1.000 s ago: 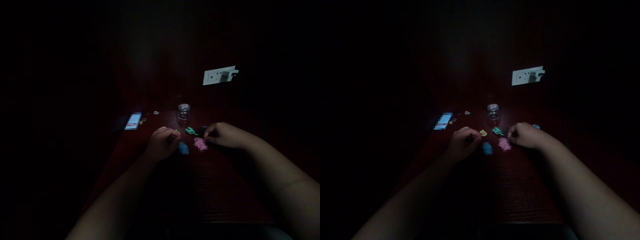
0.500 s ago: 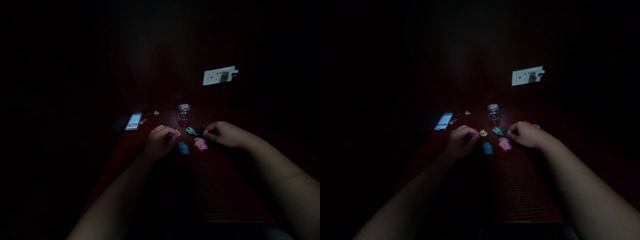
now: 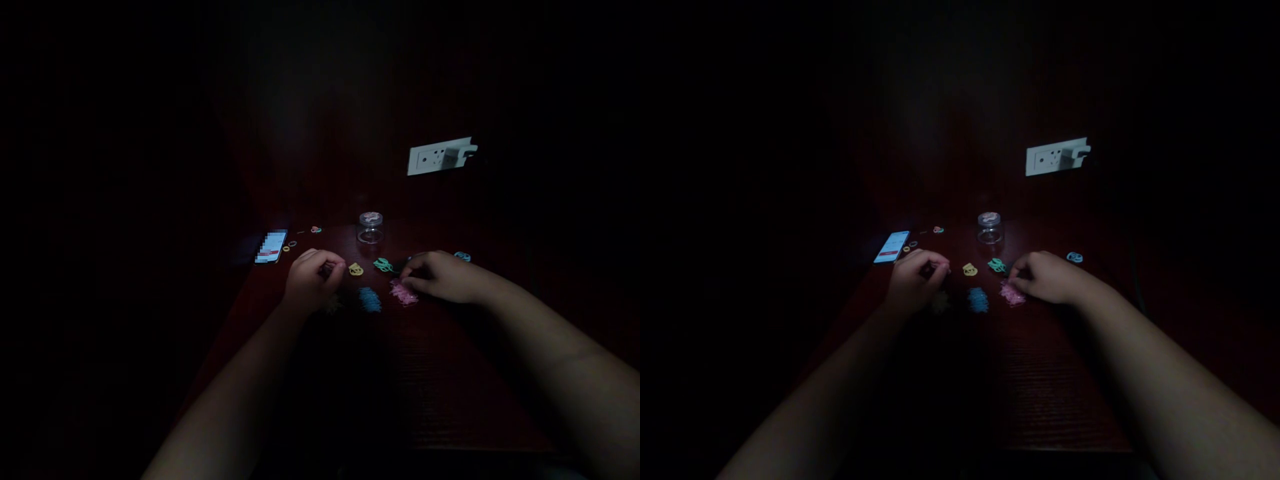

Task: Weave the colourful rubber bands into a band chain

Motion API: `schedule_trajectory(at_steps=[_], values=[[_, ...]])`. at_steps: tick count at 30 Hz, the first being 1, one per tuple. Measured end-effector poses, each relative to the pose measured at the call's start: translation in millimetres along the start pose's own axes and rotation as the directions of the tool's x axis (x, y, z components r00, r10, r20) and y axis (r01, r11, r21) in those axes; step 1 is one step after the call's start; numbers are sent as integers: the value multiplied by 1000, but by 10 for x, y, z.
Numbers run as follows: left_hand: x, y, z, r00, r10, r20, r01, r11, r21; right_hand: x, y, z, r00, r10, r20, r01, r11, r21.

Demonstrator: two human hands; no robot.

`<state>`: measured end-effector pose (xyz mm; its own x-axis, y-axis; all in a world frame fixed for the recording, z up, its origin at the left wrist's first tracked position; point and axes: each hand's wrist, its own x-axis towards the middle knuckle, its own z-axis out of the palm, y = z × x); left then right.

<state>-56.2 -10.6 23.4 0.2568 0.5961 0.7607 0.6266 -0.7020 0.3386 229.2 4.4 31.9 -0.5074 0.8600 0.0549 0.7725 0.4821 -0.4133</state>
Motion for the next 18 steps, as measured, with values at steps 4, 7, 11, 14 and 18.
schedule_trajectory(at_steps=[4, 7, 11, 14, 18], values=[[19, -133, -29, 995, -75, -64, 79, 995, 57, 7, 10, 9, 1000, -2, -20, 2, 1000, -8], [26, -269, -49, 983, -143, -112, 153, 984, 89, 25, 43, 34, 1000, 6, -27, -7, 1000, -9], [22, -393, -54, 968, -212, -132, 225, 970, 94, 41, 51, 51, 1000, 20, -10, -20, 1000, -7], [21, -399, -56, 964, -242, -109, 252, 963, 96, 44, 28, 51, 999, 35, 14, -35, 999, -25], [17, -389, -58, 961, -261, -92, 269, 959, 87, 43, 8, 57, 998, 49, 41, -48, 998, -37]])
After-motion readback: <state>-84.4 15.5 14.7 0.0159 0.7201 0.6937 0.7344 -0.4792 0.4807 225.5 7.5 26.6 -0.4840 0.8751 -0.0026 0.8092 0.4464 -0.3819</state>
